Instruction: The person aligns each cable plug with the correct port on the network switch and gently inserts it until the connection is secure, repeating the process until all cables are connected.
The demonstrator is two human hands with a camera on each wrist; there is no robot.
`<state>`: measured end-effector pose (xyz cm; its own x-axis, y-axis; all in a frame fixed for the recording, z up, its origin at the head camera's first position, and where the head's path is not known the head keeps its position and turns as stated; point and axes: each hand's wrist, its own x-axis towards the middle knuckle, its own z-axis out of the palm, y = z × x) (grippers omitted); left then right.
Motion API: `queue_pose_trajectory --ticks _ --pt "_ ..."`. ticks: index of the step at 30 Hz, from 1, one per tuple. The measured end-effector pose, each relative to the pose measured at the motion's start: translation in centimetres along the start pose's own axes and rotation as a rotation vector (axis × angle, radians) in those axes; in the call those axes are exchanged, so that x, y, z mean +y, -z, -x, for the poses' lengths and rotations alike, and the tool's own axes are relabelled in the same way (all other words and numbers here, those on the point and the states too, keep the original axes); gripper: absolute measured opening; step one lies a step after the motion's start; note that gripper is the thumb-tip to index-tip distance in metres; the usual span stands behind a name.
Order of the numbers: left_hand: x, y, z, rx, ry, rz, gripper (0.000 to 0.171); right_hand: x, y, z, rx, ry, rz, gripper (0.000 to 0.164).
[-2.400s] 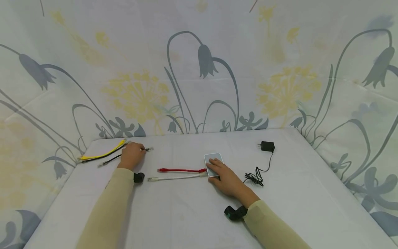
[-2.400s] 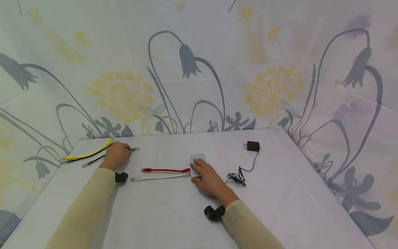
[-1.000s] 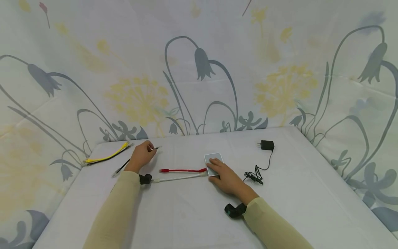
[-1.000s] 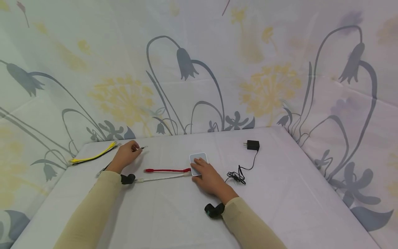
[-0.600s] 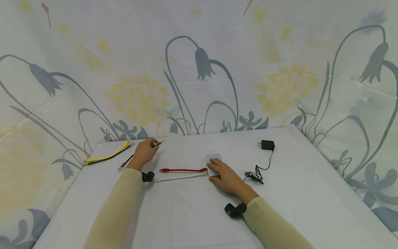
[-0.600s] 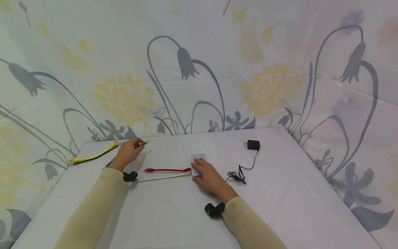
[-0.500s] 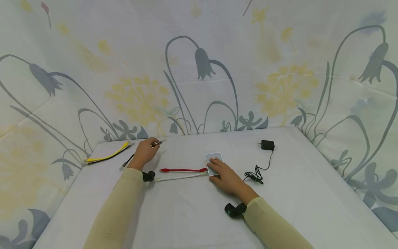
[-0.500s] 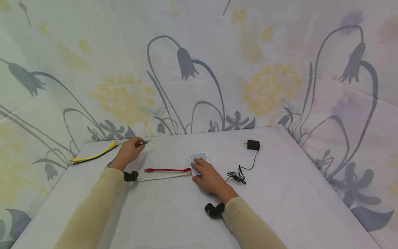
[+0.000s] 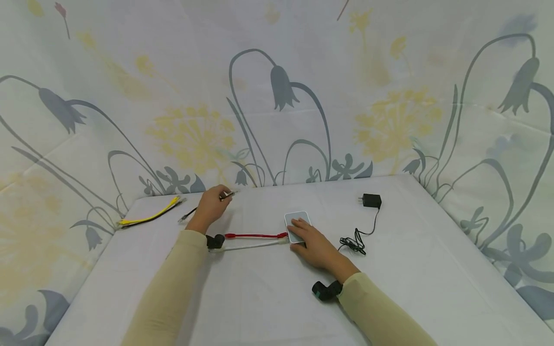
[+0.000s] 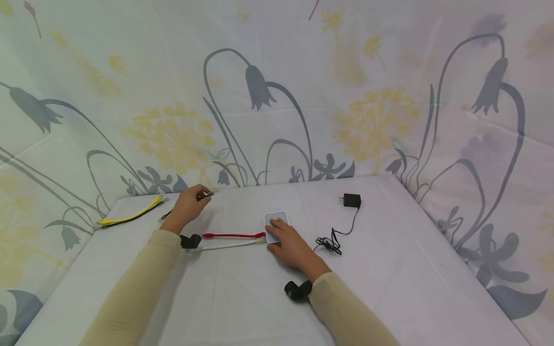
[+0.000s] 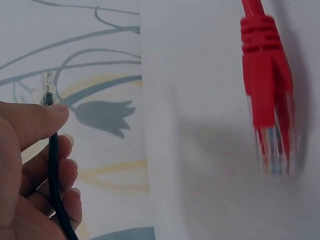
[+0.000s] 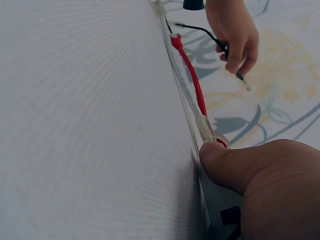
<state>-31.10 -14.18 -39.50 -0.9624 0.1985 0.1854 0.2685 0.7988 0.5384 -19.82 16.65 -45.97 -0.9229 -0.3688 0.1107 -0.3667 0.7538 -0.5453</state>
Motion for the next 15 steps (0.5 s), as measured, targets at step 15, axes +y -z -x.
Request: queue_pose_trajectory --ticks 15 --pt "1.8 -2.0 0.0 -0.034 -0.084 0.081 0.018 -0.1 0.1 0.1 0.003 -0.004 0.002 0.055"
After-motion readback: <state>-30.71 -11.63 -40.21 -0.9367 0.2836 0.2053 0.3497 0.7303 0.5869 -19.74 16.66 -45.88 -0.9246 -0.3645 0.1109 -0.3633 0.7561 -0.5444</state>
